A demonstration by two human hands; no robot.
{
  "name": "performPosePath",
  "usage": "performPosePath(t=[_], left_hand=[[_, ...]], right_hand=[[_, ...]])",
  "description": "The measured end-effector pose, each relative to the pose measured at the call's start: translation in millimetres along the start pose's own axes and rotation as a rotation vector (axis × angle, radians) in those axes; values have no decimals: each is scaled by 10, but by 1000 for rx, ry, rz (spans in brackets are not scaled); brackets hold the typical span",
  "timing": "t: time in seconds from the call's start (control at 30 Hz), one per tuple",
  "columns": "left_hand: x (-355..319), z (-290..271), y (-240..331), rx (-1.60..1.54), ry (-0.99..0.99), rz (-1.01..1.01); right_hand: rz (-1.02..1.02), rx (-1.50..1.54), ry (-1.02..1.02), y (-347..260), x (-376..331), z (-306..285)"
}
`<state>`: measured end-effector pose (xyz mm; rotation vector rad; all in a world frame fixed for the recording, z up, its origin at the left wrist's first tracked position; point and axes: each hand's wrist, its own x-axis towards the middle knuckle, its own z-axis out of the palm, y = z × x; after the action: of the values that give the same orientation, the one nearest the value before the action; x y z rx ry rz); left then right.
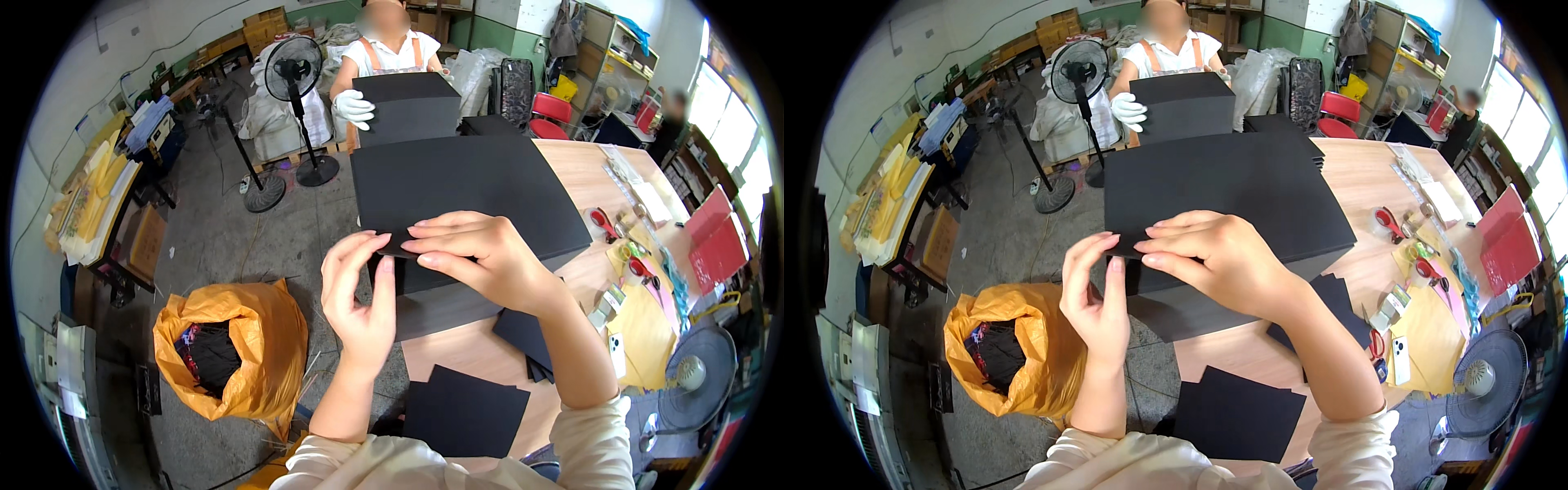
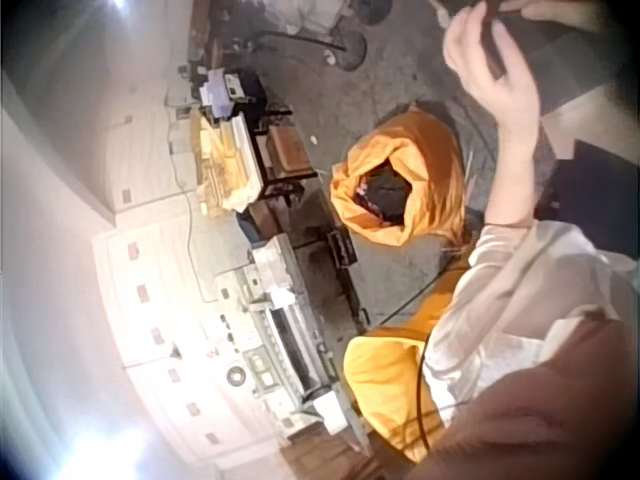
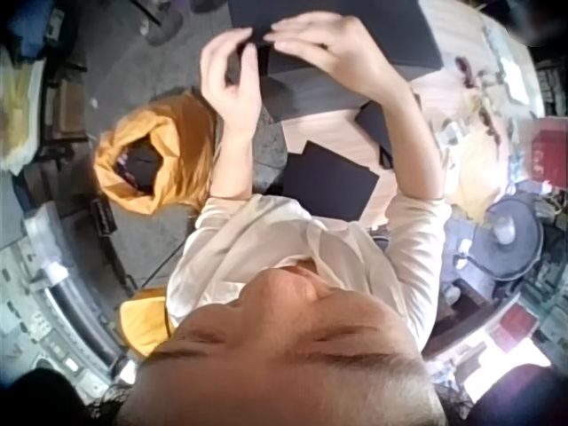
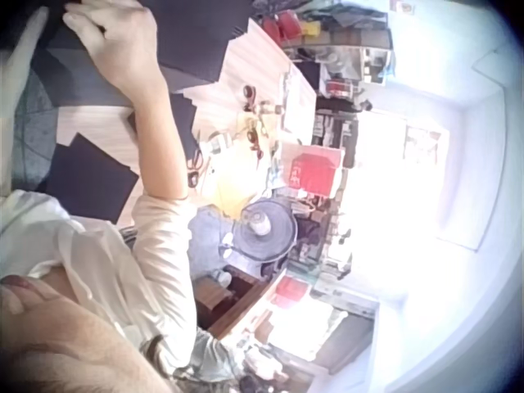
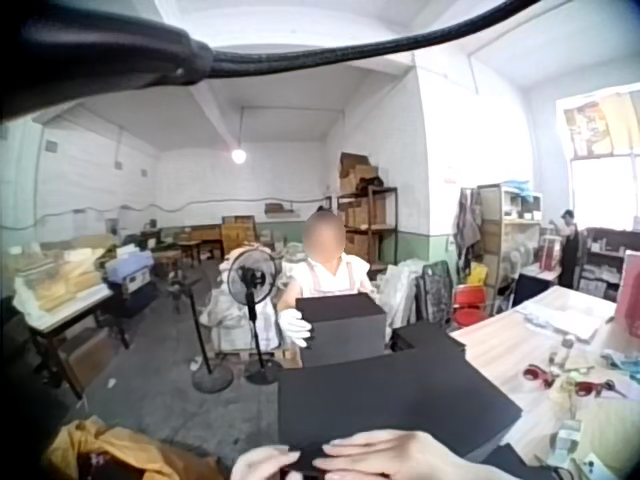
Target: The person repeatedly picks up a black rectangular sheet from a pile on the table and places it onto a growing stack. The person aligns the sheets by hand to maintain a neat pile. The task is performed continuously throughout the clip.
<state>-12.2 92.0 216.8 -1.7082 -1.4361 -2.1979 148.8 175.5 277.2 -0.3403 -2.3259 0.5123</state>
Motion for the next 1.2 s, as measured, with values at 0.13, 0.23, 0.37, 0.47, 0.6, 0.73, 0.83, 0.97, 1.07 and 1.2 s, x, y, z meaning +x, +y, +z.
performPosePath(t=[0.13, 0.23, 0.37, 0.47, 0.6, 0.73, 0.83, 0.97, 1.07, 1.2], left_hand=[[59, -43, 9, 16, -80, 123], [-48, -108, 51, -22, -105, 198], [-465, -224, 168, -94, -43, 354], [-1026, -399, -107, -277, 235, 258], [-2103, -629, -586, -183, 55, -626], [-3497, -959, -1077, -168, -334, -1627], [-3970, -1039, -1046, -147, -626, -1655], [-4203, -1020, -1133, -420, -349, -1706], [-4195, -941, -1162, -417, -289, -1769], [-4264, -868, -1366, -463, -198, -1683]], right_hand=[[-117, -558, 77, -44, -137, -153], [-134, -784, 127, 42, -368, -281], [-175, -908, 176, -313, -929, -274], [-70, -993, 237, -760, -1735, 128], [372, -792, -115, -1264, -3059, 1282], [393, -588, -528, -1066, -4572, 2447], [437, -473, -472, -1140, -4590, 2416], [433, -479, -497, -1089, -4619, 2408], [455, -403, -467, -1088, -4690, 2416], [385, -353, -468, -1099, -4782, 2404]])
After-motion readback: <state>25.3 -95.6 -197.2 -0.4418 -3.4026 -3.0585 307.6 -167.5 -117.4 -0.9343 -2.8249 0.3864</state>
